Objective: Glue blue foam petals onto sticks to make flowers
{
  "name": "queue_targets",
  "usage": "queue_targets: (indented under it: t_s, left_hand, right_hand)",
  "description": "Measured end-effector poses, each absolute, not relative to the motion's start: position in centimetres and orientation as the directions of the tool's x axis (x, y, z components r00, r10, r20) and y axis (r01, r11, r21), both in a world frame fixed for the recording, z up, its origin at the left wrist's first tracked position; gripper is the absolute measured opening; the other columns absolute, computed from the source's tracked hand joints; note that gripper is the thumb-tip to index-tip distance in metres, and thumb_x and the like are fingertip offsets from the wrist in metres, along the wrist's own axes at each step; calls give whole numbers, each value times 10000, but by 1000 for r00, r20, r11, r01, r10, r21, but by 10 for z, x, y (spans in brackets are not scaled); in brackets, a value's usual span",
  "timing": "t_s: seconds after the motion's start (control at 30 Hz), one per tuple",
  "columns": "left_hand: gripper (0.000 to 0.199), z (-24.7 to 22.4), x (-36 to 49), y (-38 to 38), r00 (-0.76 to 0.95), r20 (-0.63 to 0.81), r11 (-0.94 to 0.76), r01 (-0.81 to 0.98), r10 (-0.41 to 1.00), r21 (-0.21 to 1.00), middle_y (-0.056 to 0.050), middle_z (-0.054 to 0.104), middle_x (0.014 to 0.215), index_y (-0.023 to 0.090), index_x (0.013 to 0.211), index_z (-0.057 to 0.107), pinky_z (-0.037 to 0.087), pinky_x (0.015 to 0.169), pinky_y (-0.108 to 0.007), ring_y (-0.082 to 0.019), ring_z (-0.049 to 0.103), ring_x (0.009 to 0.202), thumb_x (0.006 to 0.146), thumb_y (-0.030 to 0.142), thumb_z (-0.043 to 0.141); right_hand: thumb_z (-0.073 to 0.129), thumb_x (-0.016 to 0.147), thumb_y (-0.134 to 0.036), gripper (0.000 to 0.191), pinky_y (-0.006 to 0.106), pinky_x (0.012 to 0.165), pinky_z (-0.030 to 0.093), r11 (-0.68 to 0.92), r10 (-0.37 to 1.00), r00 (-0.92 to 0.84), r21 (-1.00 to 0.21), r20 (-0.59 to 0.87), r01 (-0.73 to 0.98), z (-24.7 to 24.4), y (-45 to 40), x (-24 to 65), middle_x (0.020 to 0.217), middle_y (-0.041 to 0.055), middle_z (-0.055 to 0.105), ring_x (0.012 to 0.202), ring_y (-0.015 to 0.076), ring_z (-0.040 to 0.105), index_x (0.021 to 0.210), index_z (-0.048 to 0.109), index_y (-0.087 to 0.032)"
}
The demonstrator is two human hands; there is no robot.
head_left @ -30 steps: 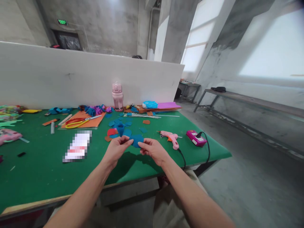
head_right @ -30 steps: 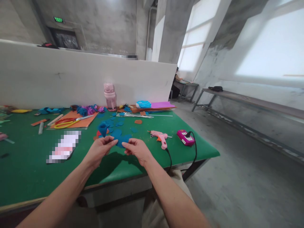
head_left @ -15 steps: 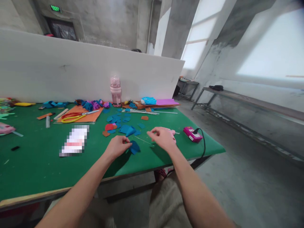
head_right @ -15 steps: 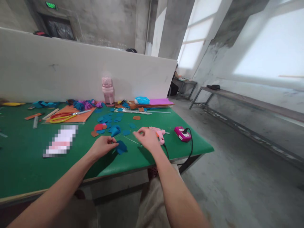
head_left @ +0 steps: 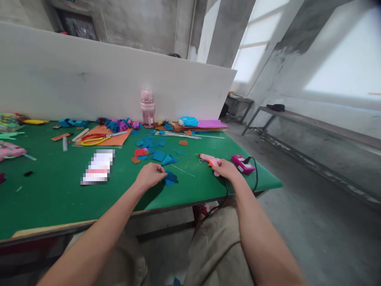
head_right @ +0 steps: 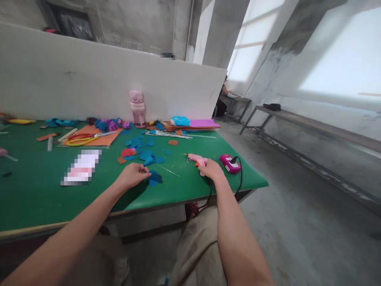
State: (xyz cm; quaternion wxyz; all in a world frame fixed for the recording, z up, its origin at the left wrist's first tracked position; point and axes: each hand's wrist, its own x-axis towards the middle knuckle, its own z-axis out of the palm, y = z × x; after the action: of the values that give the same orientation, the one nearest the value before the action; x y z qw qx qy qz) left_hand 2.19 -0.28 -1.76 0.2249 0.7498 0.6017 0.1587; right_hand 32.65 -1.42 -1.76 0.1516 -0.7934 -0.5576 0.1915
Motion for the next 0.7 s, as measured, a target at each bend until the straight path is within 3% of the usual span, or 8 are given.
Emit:
queue_targets:
  t_s: [0.13, 0.2, 0.3, 0.37, 0.47, 0.57, 0.7]
  left_hand:
    - [229, -18, 21, -1, 244, -37, -188, 828, 969, 529, -6, 595, 538, 197, 647, 662, 322, 489, -242, -149, 528, 540, 652, 388, 537]
    - [230, -18, 19, 0, 253, -40, -194, 824, 967, 532, -7, 596, 533, 197, 637, 665, 323, 488, -241, -146, 529, 534, 654, 388, 537]
    - [234, -19, 17, 2, 260, -26, -210, 832, 965, 513, -13, 589, 516, 196, 633, 670, 318, 485, -245, -152, 532, 530, 651, 392, 544]
    - [231, -21, 16, 3, 253, -18, -211, 845, 967, 491, -17, 590, 511, 197, 635, 673, 314, 482, -248, -160, 539, 536, 646, 393, 551]
    - [223, -23, 16, 4, 227, -12, -194, 858, 974, 475, -19, 601, 526, 202, 637, 672, 312, 484, -246, -164, 548, 551, 641, 393, 558]
    - [221, -24, 16, 3, 217, -14, -184, 858, 976, 479, -20, 612, 548, 203, 640, 671, 311, 486, -244, -163, 550, 560, 640, 392, 556]
    - [229, -23, 15, 2, 220, -11, -187, 853, 976, 487, -23, 612, 558, 203, 647, 674, 310, 488, -249, -168, 549, 564, 641, 393, 545]
  right_hand:
    - [566, 710, -351, 201, 241, 506, 381, -328, 944, 303, -496, -132, 804, -18, -10, 327, 523, 32, 584, 564, 169, 570, 684, 549, -152]
    - [523, 749, -365, 206, 240, 506, 418, -312, 945, 308, -579, -109, 753, -17, -17, 327, 583, 29, 588, 580, 156, 566, 764, 532, -159]
    - [524, 755, -343, 177, 260, 558, 493, -174, 968, 238, -891, -77, 420, -11, -33, 322, 734, 33, 601, 646, 141, 580, 836, 494, -189]
    - [564, 713, -282, 164, 276, 577, 513, -103, 984, 158, -982, -77, 159, -2, -43, 315, 796, 27, 600, 633, 127, 582, 830, 487, -197]
    - [601, 642, -205, 183, 227, 505, 475, -51, 992, 112, -999, -53, -16, 11, -54, 303, 696, -11, 559, 530, 87, 518, 803, 517, -182]
    - [621, 669, -261, 187, 213, 503, 445, -69, 998, -19, -990, -67, -124, 18, -61, 294, 665, -10, 542, 540, 86, 508, 815, 555, -164]
    - [578, 754, -424, 304, 209, 489, 400, -86, 980, -175, -995, -93, 42, 22, -70, 288, 633, 4, 575, 523, 96, 516, 916, 552, -168]
